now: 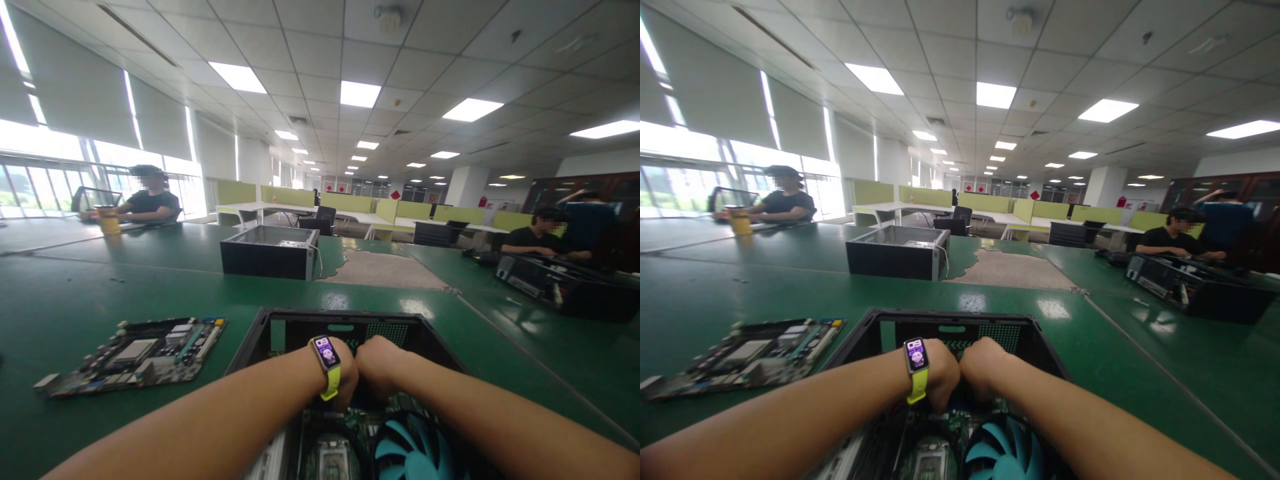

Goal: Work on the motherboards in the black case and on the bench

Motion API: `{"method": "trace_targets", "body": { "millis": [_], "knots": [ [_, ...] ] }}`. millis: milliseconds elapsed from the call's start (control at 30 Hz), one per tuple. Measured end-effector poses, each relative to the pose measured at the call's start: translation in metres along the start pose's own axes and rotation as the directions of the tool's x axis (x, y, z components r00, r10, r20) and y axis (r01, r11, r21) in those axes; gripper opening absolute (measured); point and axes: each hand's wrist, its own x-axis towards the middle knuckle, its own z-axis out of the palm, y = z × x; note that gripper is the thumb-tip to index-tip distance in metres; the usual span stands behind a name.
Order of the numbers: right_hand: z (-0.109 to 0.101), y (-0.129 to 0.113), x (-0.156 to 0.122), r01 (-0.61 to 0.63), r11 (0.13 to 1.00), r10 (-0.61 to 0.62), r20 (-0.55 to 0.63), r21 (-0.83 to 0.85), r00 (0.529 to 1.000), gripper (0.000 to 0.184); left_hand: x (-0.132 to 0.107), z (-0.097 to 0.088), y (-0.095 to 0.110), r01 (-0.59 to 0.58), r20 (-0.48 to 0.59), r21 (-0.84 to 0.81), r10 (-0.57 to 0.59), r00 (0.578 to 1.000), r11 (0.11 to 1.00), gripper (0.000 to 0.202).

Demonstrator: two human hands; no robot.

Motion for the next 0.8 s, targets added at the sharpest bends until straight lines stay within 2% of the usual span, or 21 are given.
{"method": "trace_targets", "body": {
  "millis": [367,800],
  "knots": [
    [-0.001,0.002,-0.002,0.023,1.0,-0.024,-0.045,-0.014,0.999,0.028,0.006,0.003,-0.002,0.003,0.021,-0.017,-0.003,1.0,1.0,0.014],
    [0.001,0.003,0.0,0.02,1.0,-0.02,0.0,-0.008,1.0,0.031,-0.005,-0.002,0.0,-0.011,0.022,0.017,0.01,1.0,1.0,0.009]
  ]
}}
